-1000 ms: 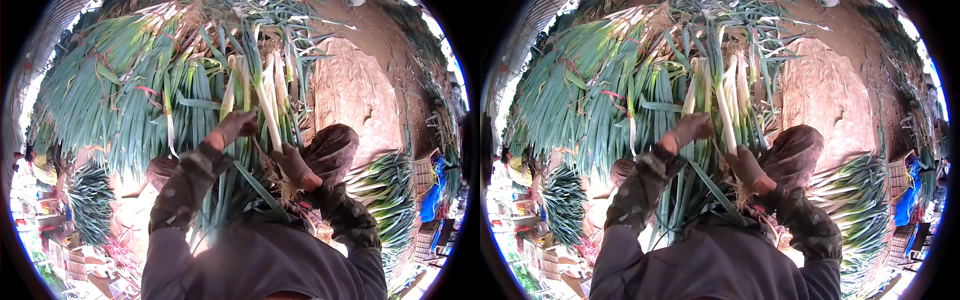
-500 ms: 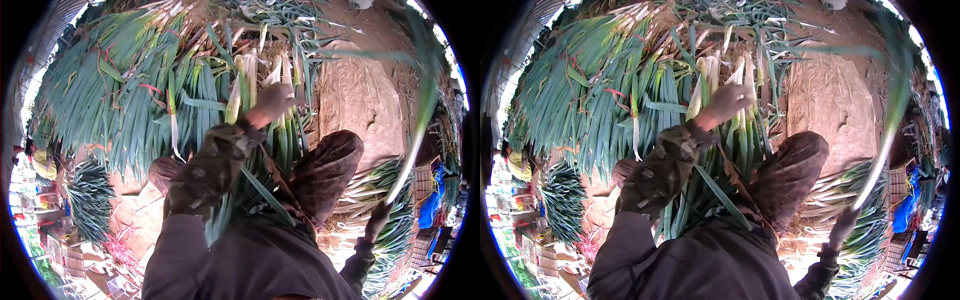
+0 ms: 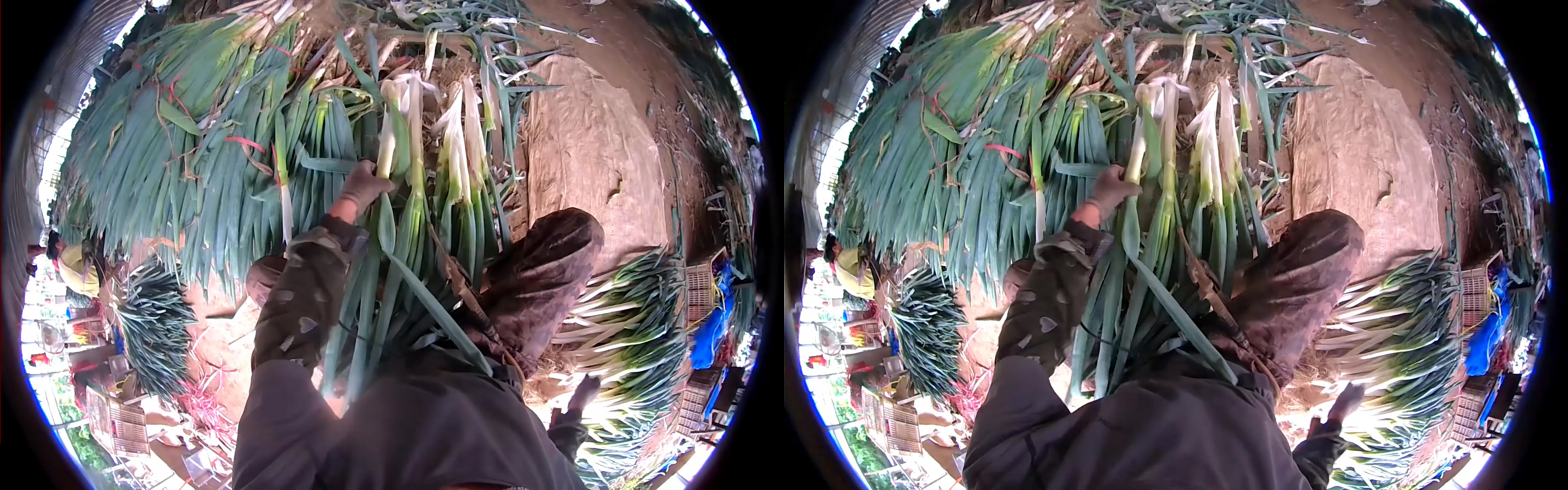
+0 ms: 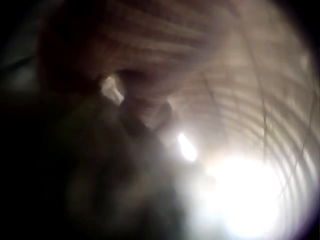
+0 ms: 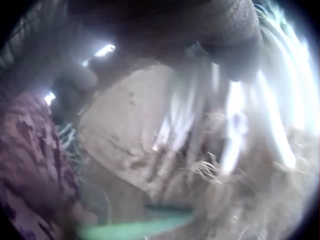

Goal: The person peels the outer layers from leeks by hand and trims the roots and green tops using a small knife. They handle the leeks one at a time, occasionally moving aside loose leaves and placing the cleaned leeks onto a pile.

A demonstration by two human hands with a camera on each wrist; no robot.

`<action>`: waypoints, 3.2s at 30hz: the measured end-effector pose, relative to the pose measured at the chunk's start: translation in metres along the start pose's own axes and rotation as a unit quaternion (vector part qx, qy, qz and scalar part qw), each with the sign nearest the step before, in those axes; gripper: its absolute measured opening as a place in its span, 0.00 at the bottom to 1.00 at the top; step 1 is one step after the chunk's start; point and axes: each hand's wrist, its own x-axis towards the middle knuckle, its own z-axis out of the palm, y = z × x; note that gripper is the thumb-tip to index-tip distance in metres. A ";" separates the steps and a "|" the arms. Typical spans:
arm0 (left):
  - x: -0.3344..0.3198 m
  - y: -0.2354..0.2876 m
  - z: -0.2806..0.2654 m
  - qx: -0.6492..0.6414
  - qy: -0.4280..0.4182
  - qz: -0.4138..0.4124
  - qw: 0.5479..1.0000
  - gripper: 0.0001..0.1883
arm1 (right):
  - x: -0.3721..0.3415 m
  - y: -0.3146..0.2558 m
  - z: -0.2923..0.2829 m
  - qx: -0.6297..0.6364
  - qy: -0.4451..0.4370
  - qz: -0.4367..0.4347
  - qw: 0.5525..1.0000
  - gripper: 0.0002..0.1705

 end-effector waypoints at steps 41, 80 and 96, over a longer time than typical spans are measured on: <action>0.142 0.191 -0.176 0.267 0.330 0.183 0.887 0.12 | -0.236 -0.557 0.051 0.350 -0.549 -0.435 0.622 0.14; 0.216 0.105 -0.335 0.297 0.200 0.248 0.900 0.13 | -0.294 -0.505 0.016 0.506 -0.644 -0.144 0.555 0.13; 0.012 0.036 0.081 0.135 -0.032 -0.038 0.990 0.20 | -0.150 -0.548 0.052 0.578 -0.542 0.041 0.609 0.11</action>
